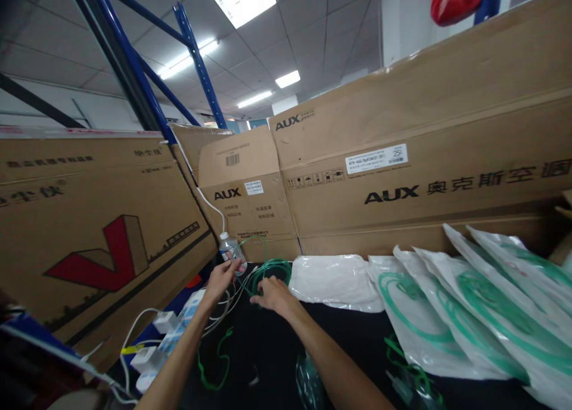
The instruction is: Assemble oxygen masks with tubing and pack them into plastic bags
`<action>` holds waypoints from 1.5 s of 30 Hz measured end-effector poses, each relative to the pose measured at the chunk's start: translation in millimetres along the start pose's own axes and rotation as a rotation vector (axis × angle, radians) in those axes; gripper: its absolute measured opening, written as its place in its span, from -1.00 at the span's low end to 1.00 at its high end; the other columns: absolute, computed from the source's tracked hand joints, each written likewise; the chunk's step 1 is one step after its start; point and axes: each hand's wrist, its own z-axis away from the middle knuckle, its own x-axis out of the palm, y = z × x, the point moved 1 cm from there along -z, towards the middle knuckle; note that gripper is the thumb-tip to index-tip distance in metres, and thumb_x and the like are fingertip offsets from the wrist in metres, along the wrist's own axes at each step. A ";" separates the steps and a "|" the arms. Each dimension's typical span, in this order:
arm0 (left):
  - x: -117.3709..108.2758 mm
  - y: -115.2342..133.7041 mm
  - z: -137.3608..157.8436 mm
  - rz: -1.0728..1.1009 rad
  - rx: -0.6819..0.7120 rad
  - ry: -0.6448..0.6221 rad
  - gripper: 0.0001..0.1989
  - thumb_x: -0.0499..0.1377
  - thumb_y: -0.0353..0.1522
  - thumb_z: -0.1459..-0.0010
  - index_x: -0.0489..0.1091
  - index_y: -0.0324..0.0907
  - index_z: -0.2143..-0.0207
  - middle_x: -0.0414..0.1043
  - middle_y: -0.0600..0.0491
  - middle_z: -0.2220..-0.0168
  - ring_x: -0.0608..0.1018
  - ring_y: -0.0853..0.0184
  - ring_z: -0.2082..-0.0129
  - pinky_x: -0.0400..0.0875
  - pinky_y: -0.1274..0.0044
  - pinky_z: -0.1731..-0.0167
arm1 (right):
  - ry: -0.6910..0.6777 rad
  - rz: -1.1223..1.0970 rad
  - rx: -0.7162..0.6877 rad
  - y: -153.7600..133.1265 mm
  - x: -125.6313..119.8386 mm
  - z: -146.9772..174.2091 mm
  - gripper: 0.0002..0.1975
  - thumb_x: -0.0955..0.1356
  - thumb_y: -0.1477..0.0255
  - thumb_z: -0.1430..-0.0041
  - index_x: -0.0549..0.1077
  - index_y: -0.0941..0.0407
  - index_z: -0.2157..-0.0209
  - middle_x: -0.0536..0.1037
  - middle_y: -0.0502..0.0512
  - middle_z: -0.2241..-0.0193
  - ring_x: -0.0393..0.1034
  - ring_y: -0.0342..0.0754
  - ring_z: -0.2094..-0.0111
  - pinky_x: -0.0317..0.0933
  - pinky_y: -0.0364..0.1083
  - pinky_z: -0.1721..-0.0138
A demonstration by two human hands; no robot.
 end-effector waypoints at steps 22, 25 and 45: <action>19.5 -30.2 1.6 0.546 -0.236 0.029 -0.67 0.22 -0.24 -0.36 0.42 -0.20 -0.09 0.50 -0.08 -0.04 0.61 0.19 0.09 0.58 0.27 0.11 | 0.176 -0.397 -0.127 11.7 23.6 4.8 -0.67 0.40 0.31 -0.38 0.46 0.11 -0.10 0.52 0.18 -0.09 0.52 0.08 0.02 0.46 0.14 0.03; 27.2 -29.9 4.5 0.665 -0.264 0.031 -0.67 0.22 -0.25 -0.37 0.41 -0.20 -0.10 0.49 -0.08 -0.05 0.61 0.20 0.09 0.58 0.28 0.12 | 0.146 -0.548 -0.129 7.0 24.8 8.6 -0.65 0.40 0.31 -0.37 0.44 0.12 -0.12 0.53 0.18 -0.06 0.53 0.07 0.06 0.48 0.13 0.07; 54.6 -38.1 25.5 0.838 -0.290 0.070 -0.65 0.22 -0.25 -0.36 0.39 -0.20 -0.12 0.49 -0.09 -0.06 0.61 0.19 0.09 0.57 0.27 0.11 | 0.359 -0.666 -0.007 24.1 -37.6 67.9 -0.70 0.38 0.31 -0.39 0.47 0.09 -0.09 0.51 0.18 -0.11 0.50 0.08 0.00 0.44 0.15 0.00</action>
